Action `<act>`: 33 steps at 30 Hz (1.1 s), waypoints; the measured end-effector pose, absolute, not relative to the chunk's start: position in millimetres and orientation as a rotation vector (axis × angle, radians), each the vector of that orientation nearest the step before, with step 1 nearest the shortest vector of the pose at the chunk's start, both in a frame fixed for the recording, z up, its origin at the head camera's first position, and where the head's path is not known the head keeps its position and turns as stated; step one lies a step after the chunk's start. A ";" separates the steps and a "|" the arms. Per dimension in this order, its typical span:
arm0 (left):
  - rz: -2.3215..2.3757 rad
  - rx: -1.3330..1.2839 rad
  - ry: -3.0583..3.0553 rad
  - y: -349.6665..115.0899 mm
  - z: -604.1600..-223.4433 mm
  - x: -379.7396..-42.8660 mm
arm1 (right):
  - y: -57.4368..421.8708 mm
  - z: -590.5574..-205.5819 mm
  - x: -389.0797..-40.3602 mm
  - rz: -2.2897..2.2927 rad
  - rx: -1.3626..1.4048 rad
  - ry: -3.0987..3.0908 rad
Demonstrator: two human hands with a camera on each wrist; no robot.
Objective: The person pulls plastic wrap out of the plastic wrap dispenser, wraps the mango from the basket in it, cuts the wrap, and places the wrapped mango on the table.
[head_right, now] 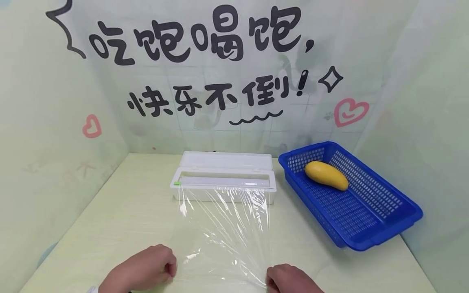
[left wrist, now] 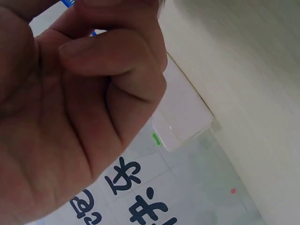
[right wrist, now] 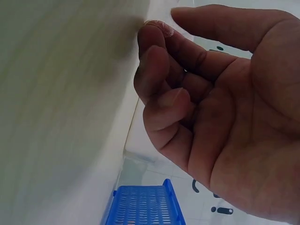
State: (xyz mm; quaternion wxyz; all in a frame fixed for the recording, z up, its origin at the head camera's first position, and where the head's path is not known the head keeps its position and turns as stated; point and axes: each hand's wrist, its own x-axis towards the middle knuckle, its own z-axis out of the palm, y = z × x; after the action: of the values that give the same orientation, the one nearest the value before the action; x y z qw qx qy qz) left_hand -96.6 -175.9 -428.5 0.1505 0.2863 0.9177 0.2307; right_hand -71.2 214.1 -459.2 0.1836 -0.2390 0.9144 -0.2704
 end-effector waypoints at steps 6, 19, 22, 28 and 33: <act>0.657 0.736 2.687 -171.5 -437.8 -100.9 | 214.6 -457.0 -74.5 -0.757 -0.771 2.611; 0.608 0.766 2.752 -168.4 -438.2 -100.6 | 211.5 -450.8 -75.4 -0.700 -0.718 2.593; 0.594 0.766 2.777 -167.0 -434.3 -99.9 | 211.2 -449.8 -75.2 -0.703 -0.675 2.573; 0.569 0.773 2.855 -165.1 -424.7 -98.9 | 212.1 -443.9 -75.3 -0.700 -0.568 2.534; 0.554 0.846 2.950 -162.5 -421.9 -99.4 | 214.9 -434.3 -74.6 -0.700 -0.547 2.535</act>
State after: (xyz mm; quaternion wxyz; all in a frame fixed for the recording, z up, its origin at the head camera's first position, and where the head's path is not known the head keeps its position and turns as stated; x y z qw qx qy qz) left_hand -99.4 -162.5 -421.9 0.0118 0.2712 0.9459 0.1776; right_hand -74.6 214.9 -434.3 0.2257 -0.1984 0.9194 -0.2537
